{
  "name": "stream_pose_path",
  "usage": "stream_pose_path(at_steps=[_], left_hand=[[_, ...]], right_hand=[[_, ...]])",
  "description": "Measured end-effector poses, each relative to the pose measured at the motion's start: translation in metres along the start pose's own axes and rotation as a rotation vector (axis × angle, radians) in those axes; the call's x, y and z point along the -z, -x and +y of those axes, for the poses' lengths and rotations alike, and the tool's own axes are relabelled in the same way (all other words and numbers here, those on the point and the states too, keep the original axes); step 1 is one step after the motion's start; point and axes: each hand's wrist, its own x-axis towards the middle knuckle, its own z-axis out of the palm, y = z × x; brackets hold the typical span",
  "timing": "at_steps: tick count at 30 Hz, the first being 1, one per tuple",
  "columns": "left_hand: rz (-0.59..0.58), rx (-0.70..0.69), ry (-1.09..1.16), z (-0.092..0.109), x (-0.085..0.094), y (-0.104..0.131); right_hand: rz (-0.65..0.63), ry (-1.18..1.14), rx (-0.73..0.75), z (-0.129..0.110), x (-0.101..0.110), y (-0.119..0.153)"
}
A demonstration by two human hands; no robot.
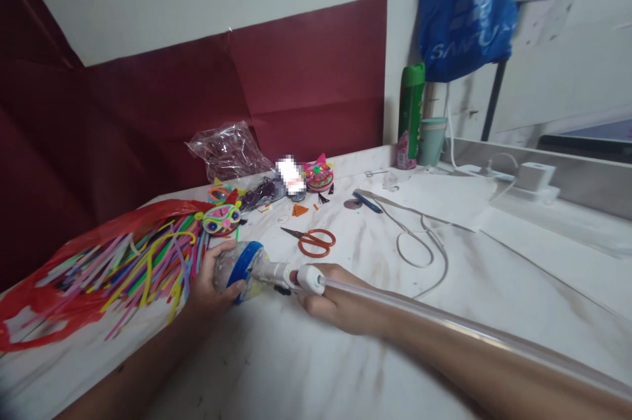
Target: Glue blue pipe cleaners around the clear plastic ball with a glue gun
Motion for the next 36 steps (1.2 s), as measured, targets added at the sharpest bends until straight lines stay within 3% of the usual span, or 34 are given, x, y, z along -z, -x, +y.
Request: stream_pose_path(at_steps=[8,25,31,36], left_hand=[[0.039,0.027,0.01,0.015,-0.002,0.003],[0.031,0.018,0.002,0.011,-0.001,0.001],[0.008,0.0,0.003,0.003,0.0,0.0],[0.023,0.019,0.026,0.008,-0.001,0.001]], right_hand=[[-0.012,0.022,0.008,0.004,0.0,0.002],[0.01,0.044,0.044,0.001,0.001,0.001],[-0.007,0.035,-0.005,-0.002,0.002,0.001],[0.012,0.012,0.028,-0.002,0.002,0.0]])
